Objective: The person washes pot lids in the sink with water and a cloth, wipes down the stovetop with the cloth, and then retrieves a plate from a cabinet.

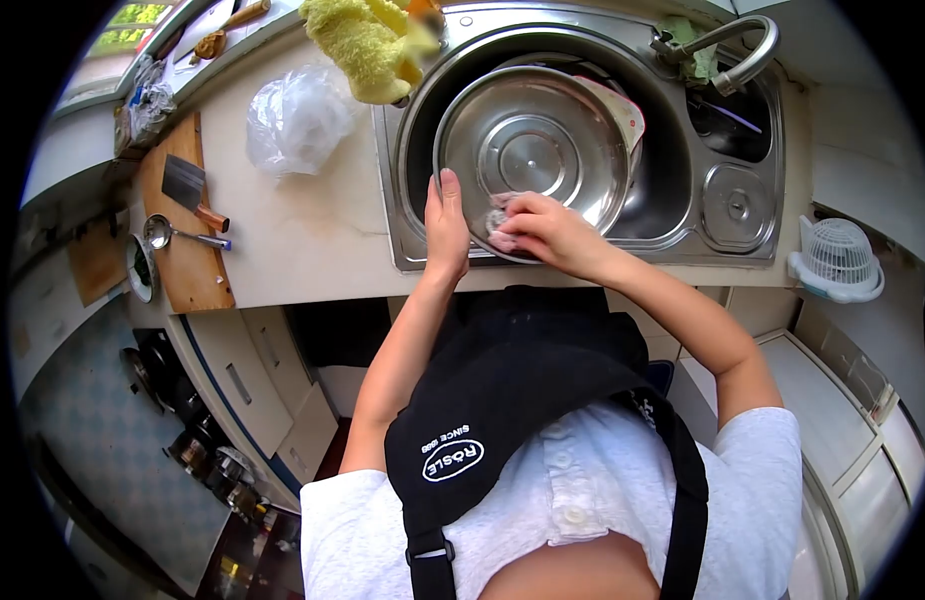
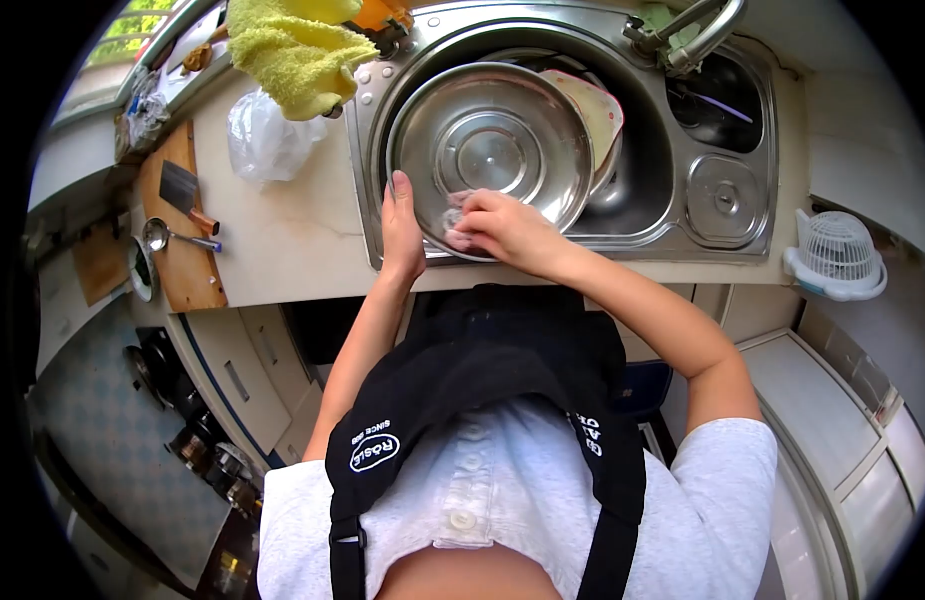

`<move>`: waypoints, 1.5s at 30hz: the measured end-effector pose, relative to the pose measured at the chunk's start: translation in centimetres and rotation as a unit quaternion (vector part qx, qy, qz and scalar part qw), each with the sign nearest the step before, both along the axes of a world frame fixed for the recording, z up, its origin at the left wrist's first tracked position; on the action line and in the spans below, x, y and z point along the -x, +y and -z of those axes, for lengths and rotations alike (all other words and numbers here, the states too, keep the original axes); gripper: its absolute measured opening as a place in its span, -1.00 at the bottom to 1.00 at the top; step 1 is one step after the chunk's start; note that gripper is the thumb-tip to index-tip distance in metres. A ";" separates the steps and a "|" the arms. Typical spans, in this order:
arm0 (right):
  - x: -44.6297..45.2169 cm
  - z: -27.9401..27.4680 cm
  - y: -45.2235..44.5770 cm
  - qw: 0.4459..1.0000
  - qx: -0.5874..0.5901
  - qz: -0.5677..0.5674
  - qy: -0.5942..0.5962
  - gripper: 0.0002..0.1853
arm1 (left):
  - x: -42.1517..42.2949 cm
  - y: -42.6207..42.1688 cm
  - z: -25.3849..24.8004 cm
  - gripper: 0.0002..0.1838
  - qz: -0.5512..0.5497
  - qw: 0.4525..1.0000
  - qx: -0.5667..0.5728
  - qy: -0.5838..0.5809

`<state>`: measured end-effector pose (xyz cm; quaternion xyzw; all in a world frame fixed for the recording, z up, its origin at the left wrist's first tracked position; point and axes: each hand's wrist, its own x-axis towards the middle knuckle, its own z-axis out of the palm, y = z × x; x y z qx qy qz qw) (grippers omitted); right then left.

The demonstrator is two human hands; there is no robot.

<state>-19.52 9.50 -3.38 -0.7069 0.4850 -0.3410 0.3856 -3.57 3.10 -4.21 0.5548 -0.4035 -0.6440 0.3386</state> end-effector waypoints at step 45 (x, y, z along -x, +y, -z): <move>12.3 0.3 -5.1 0.812 0.284 -0.165 0.483 -0.85 | -2.0 -0.9 -1.3 -0.70 0.196 0.977 0.030 -0.085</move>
